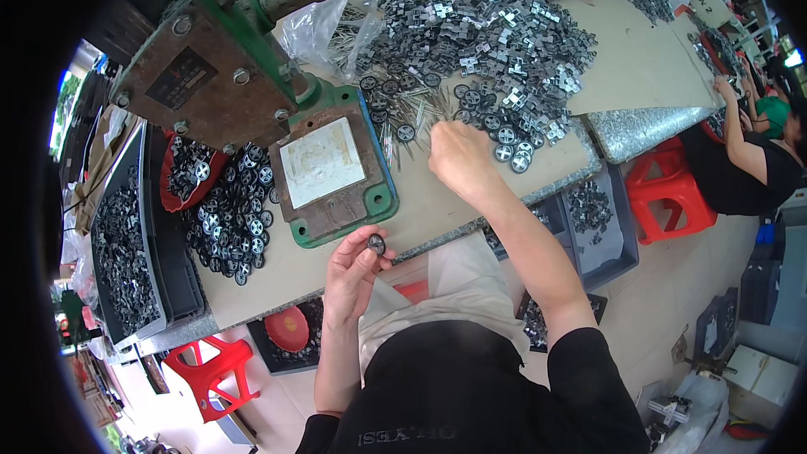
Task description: The person assembles small metal components and plastic parts using a manual press.
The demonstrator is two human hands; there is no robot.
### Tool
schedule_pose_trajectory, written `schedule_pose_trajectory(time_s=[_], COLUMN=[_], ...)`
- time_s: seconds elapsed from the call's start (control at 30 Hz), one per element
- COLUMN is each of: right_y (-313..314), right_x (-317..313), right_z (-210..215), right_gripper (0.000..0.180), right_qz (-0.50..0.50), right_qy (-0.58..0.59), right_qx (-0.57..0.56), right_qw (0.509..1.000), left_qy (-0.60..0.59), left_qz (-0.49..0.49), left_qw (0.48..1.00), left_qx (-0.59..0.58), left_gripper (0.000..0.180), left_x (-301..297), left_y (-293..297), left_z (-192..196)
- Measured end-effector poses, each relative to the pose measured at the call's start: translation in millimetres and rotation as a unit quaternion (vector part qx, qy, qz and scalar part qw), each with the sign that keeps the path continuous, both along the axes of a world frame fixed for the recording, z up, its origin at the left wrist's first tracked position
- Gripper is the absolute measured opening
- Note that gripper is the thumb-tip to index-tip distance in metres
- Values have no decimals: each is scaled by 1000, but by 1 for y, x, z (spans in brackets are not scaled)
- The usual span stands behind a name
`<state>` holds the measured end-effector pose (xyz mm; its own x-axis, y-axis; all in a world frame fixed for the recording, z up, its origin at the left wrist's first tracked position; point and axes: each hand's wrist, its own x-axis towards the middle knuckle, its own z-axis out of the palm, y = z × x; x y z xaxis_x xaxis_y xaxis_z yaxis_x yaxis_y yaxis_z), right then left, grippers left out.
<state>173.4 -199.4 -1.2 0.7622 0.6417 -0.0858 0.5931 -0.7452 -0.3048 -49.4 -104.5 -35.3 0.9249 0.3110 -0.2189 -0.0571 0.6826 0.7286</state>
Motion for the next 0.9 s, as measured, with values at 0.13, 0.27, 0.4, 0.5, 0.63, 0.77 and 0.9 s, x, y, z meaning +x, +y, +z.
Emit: schedule_pose_trajectory(time_s=[0.13, 0.27, 0.4, 0.5, 0.63, 0.77, 0.9], right_y=[4, 8, -9, -25, -39, -42, -43], right_x=[-7, -9, -27, -56, -93, -108, -111], right_z=[7, 8, 19, 42, 17, 5, 1], right_gripper=[8, 9, 16, 16, 15, 12, 9], right_qz=[-2, 20, 12, 11, 8, 8, 2], right_qy=[-4, -23, -51, 197, 360, 442, 441], right_qx=[12, -3, 117, 262, 449, 528, 530], right_qw=[1000, 1000, 992, 945, 818, 725, 724], left_qy=[5, -12, -49, -58, -66, -71, -69], left_qz=[-5, 5, -2, 2, -15, -24, -17], left_qw=[1000, 1000, 995, 993, 988, 987, 988], left_qx=[1, -20, -89, -103, -139, -139, -137], left_gripper=[32, 33, 33, 38, 41, 39, 38], left_x=[-2, 0, -2, 0, 4, 7, 7], left_y=[0, 2, 0, -4, -14, -21, -24], left_z=[0, 0, 6, -2, 1, 5, 6])
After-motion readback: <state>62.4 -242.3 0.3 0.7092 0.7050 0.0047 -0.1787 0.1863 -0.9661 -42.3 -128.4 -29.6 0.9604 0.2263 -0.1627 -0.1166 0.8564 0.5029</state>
